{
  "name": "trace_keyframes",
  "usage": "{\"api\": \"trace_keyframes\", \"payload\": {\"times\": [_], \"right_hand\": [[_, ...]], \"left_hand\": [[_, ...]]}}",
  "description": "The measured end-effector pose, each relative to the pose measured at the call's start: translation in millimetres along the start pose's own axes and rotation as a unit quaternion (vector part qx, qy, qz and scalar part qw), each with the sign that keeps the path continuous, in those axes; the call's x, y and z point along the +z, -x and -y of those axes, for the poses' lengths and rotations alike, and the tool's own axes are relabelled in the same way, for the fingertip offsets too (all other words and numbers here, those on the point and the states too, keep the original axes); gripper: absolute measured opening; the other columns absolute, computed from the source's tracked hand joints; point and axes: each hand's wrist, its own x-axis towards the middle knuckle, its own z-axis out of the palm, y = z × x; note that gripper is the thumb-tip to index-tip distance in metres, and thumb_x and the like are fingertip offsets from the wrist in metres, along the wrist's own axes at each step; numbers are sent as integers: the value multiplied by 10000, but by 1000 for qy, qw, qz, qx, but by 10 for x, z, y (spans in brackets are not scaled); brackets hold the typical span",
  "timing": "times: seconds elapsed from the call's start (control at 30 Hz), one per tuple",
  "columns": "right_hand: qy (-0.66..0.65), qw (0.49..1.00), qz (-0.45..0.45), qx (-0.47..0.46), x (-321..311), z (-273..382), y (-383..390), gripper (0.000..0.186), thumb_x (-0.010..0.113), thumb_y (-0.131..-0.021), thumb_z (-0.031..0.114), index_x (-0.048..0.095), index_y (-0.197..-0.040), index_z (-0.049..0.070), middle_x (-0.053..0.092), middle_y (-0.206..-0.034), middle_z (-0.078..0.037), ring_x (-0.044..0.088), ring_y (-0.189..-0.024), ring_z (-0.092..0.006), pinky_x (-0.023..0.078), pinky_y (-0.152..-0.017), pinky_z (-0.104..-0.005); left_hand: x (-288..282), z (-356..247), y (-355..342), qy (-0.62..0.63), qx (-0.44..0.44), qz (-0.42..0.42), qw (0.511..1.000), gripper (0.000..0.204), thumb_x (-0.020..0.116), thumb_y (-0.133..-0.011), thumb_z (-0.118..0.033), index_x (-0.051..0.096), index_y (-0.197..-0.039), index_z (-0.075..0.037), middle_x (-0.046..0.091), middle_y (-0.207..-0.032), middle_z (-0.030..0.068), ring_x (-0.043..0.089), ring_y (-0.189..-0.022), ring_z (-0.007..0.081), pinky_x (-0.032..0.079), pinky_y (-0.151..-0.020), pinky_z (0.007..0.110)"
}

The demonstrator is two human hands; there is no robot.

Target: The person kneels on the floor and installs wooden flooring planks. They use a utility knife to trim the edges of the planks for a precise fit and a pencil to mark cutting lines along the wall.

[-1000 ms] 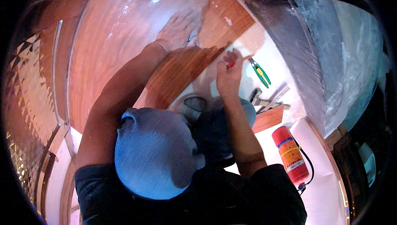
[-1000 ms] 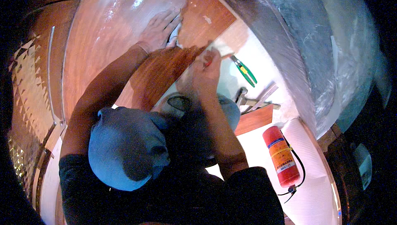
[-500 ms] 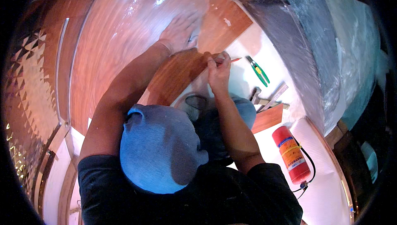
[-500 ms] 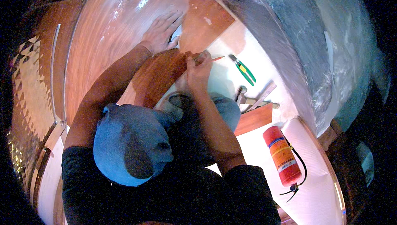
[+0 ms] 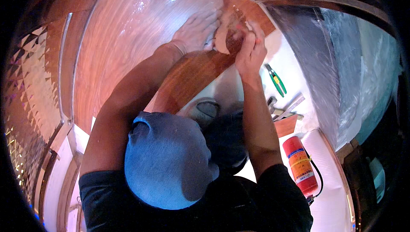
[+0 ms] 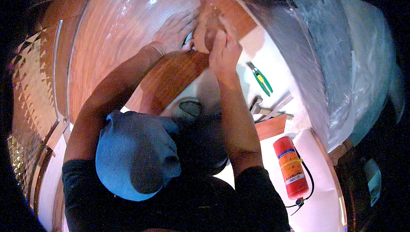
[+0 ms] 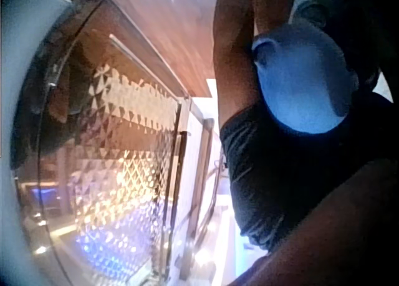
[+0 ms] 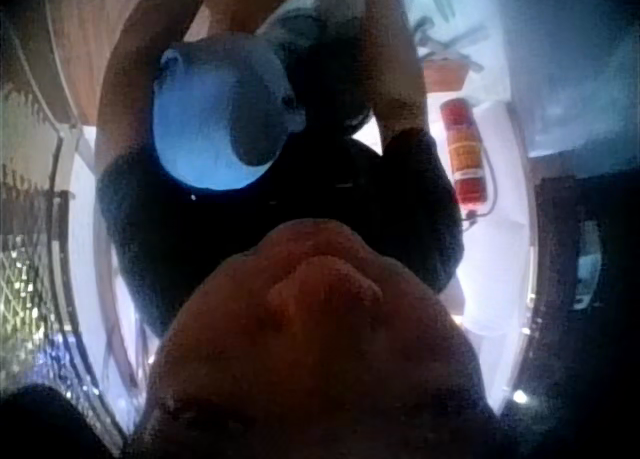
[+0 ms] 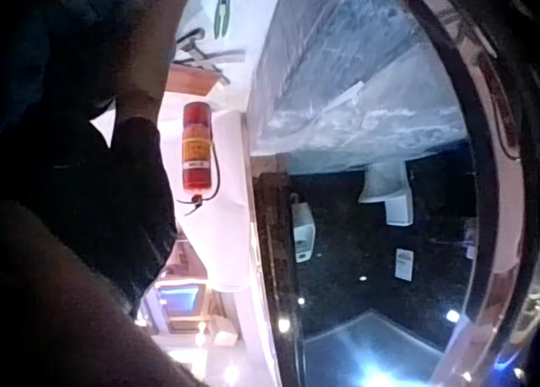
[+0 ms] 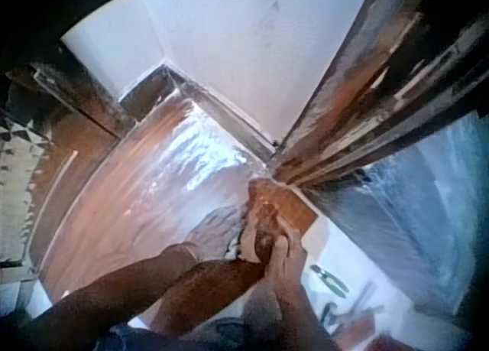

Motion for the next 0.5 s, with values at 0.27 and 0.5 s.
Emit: {"api": "trace_keyframes", "payload": {"times": [0.27, 0.5], "right_hand": [[98, 988, -109, -38, 454, -482, -769, 243, 677, -979, 230, 738, -1116, 39, 750, -1010, -129, 716, -940, -243, 551, -860, -349], [62, 986, -130, -81, 565, -564, -920, 213, 699, -943, 210, 741, -1079, 53, 754, -986, -118, 723, -869, -254, 565, -804, -343]], "left_hand": [[34, 43, -9, -20, 15, 9, 1000, 663, 650, -879, -358, 531, -1425, -2, 386, -1636, 152, 356, -1509, 343, 308, -1225, 495], [67, 52, -6, -10, 7, 16, 1000, 669, 647, -886, -325, 503, -1475, -42, 372, -1644, 123, 319, -1529, 293, 274, -1234, 468]]}}
